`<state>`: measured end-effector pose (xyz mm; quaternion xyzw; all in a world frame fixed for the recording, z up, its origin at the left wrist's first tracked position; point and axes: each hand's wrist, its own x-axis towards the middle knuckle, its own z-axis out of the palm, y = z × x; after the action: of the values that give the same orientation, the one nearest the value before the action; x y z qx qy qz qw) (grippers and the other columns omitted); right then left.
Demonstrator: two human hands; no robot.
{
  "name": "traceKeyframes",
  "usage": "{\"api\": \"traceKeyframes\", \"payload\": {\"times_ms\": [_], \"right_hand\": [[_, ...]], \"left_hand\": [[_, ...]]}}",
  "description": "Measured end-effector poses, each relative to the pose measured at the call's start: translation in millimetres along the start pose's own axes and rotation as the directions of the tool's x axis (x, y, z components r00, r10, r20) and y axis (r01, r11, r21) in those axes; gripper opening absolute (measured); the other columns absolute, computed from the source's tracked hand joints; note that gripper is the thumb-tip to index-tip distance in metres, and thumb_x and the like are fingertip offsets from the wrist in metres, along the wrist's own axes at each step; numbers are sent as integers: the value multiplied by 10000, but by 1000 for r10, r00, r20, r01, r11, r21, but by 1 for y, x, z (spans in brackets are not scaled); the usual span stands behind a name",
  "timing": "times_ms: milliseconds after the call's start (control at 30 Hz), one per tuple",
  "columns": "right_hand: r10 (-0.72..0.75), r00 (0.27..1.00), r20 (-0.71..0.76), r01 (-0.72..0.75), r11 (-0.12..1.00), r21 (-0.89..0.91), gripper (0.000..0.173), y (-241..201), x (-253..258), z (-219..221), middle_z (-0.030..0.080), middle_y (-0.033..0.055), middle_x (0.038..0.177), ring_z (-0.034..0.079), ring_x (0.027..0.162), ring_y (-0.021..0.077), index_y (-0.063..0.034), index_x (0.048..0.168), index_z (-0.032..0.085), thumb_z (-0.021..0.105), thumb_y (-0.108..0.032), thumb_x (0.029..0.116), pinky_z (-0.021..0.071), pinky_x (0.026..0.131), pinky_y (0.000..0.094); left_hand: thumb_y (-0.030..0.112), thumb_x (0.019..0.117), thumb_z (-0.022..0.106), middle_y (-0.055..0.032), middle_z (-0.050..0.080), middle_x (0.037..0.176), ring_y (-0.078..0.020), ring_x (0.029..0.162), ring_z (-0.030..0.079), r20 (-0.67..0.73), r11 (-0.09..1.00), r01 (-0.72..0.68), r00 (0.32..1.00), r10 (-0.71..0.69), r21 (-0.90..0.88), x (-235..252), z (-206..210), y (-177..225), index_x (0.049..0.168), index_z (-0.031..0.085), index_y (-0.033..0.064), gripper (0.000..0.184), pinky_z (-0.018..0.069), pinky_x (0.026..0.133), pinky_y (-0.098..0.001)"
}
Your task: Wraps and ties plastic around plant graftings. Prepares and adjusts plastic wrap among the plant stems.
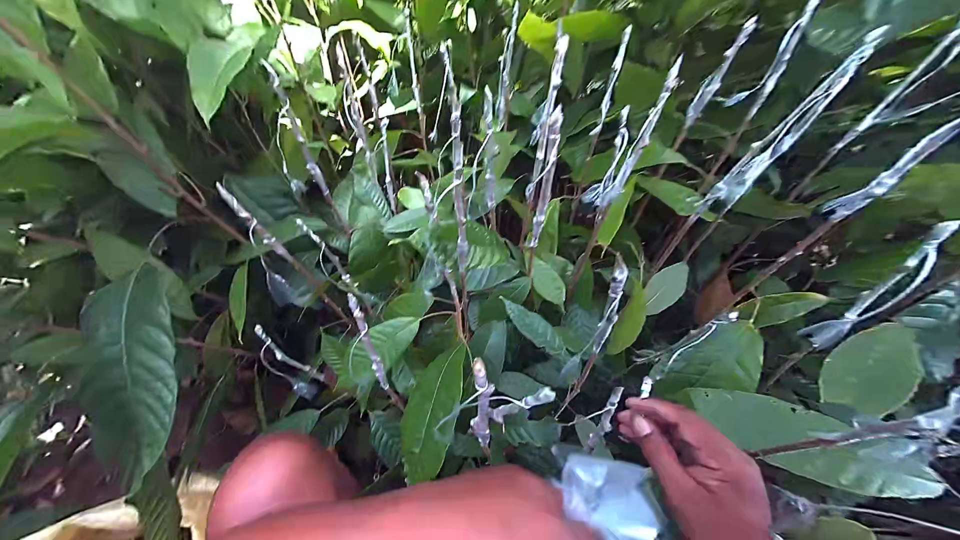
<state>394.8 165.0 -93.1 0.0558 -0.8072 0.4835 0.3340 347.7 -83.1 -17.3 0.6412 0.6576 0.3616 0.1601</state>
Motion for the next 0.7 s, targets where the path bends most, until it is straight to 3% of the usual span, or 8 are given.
{"api": "traceKeyframes", "payload": {"times_ms": [133, 367, 700], "right_hand": [[-11, 1000, -25, 11, 1000, -13, 227, 0, 0, -6, 730, 19, 965, 703, 852, 42, -28, 1118, 708, 590, -196, 1022, 616, 766, 218], [-14, 1000, 12, 15, 999, -41, 231, -1, -5, -5, 728, 22, 956, 694, 847, 44, -39, 1117, 712, 579, -207, 1031, 605, 754, 207], [-4, 999, -39, 4, 1000, -4, 194, -6, -8, -6, 724, 12, 972, 698, 825, 56, -42, 1136, 679, 605, -188, 1032, 614, 734, 206]], "left_hand": [[184, 997, 656, -82, 704, 795, -173, 737, 681, 0, 1000, -9, 1000, 9, -22, 10, 4, -18, 978, 738, 30, 175, 567, 717, -356], [247, 1009, 646, -42, 690, 764, -110, 692, 653, -26, 998, 55, 998, -55, -33, -3, 6, -34, 973, 720, 50, 213, 551, 664, -289], [323, 1025, 620, -23, 699, 809, -88, 732, 662, -76, 994, 108, 991, -106, 32, -15, 12, -46, 1001, 697, 82, 254, 558, 688, -269]]}}
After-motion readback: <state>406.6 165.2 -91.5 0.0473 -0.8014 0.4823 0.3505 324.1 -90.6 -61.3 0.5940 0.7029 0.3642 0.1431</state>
